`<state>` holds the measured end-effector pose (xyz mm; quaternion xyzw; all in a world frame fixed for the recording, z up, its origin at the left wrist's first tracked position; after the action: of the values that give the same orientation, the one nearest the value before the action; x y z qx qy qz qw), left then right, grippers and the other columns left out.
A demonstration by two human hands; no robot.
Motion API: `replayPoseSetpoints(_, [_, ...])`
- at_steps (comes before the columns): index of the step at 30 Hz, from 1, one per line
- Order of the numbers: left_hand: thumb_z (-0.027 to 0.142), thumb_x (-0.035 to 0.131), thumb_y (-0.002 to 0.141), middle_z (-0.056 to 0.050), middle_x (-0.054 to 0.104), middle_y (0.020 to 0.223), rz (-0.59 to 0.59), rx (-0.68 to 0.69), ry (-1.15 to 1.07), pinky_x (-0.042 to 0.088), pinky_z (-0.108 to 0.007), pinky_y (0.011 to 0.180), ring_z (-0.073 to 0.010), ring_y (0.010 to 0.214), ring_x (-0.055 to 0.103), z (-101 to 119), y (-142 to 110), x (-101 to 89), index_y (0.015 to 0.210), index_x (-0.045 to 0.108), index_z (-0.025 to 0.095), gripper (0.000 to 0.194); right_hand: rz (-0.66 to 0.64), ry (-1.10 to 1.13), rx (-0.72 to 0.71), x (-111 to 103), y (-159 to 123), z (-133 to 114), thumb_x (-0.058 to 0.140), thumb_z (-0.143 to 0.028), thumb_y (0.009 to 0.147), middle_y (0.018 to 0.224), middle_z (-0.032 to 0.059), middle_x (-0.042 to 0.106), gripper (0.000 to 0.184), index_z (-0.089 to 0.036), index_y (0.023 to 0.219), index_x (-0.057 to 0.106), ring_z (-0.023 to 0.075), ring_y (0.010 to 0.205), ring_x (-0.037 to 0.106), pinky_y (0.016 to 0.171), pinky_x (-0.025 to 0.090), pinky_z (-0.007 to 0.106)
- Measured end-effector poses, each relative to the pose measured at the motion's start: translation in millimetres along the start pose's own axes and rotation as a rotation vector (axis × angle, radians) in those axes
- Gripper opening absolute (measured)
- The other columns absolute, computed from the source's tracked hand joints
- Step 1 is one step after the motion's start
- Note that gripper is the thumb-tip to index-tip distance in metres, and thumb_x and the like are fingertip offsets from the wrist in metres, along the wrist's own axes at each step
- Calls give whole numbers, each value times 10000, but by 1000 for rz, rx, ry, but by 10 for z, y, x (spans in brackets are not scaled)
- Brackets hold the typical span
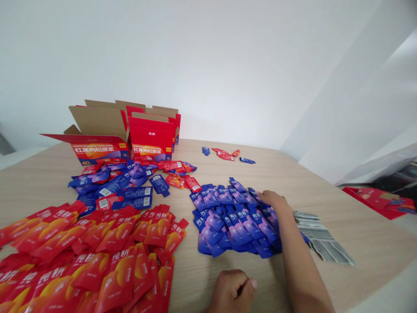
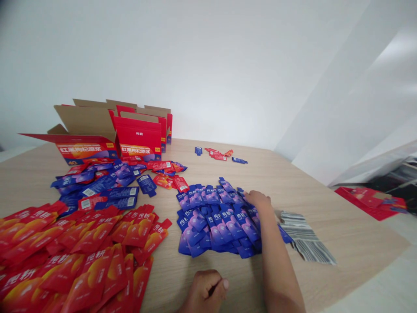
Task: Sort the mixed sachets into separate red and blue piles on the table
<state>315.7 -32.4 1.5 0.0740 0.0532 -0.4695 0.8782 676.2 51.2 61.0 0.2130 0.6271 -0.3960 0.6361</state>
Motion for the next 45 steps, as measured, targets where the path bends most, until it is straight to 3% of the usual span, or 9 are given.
replayPoseSetpoints(3, [666, 372, 906, 10, 343, 552, 1, -2, 1, 200, -324, 582, -114, 556, 358, -7, -4, 1, 569, 302, 203, 577, 126, -6, -135, -114, -51, -224, 363, -436, 1043, 1549, 192, 542, 545, -163, 1448, 605, 348, 1448, 497, 1191, 348, 579])
replayPoseSetpoints(5, [665, 373, 901, 9, 345, 553, 0, -3, -2, 208, -321, 583, -116, 560, 363, -9, -6, 2, 567, 305, 204, 574, 167, 66, -319, -134, -109, -499, 357, -440, 1053, 1642, 125, 436, 569, -199, 1547, 508, 284, 1531, 387, 1258, 281, 496])
replayPoseSetpoints(9, [674, 352, 885, 6, 344, 544, 12, 1, 10, 208, -320, 575, -115, 551, 362, -6, 3, -6, 560, 307, 206, 571, 52, 215, -547, 4, -204, -902, 317, -535, 1063, 1645, 39, 440, 624, -238, 1597, 448, 225, 1526, 398, 1265, 296, 388])
replayPoseSetpoints(15, [701, 341, 881, 11, 306, 521, 10, 16, 16, 179, -323, 561, -110, 529, 321, 23, 25, -9, 543, 274, 212, 598, 68, 89, -489, -37, -250, -899, 327, -459, 1079, 1337, 115, 719, 508, -210, 1219, 747, 274, 1252, 656, 1061, 467, 357])
replayPoseSetpoints(19, [679, 371, 895, 15, 303, 524, 11, 24, -6, 180, -321, 561, -105, 529, 322, 42, 12, -14, 545, 268, 210, 594, 124, 4, -446, -135, -295, -836, 518, -355, 1019, 1089, 110, 779, 291, -196, 989, 760, 261, 1069, 707, 892, 478, 312])
replayPoseSetpoints(24, [661, 389, 907, 13, 329, 538, 10, 24, -23, 185, -319, 559, -104, 537, 341, 71, 0, -21, 555, 283, 208, 583, 156, 55, -377, -161, -303, -765, 624, -306, 964, 1161, 131, 759, 315, -188, 1249, 692, 257, 1153, 682, 939, 468, 292])
replayPoseSetpoints(35, [521, 464, 910, 26, 305, 538, 13, 27, -6, 189, -312, 557, -96, 538, 330, 118, -23, -41, 553, 269, 201, 518, 58, 35, -229, -75, -346, -620, 503, -350, 998, 1353, 173, 692, 368, -199, 1312, 621, 331, 1269, 637, 999, 490, 457])
replayPoseSetpoints(41, [490, 498, 928, 32, 299, 523, -16, 64, -16, 186, -310, 549, -88, 530, 318, 125, -24, -3, 553, 280, 199, 523, 127, 71, -164, -404, -604, -589, 433, -368, 1019, 1357, 180, 685, 393, -210, 1349, 575, 349, 1283, 626, 995, 478, 461])
replayPoseSetpoints(45, [484, 517, 940, 35, 301, 519, -6, 63, -9, 182, -311, 552, -82, 531, 322, 135, -31, -8, 550, 292, 189, 538, 218, 123, -269, -638, -982, -702, 468, -360, 1003, 1277, 136, 729, 366, -255, 1326, 604, 338, 1234, 642, 999, 468, 436])
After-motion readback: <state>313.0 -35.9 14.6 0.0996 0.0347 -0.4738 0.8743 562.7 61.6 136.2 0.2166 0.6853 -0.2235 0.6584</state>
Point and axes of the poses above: each hand's wrist, its own y-axis towards the middle knuckle, its own x-axis out of the palm, z = x × y, the point moved 9 cm from there along y, towards the middle knuckle
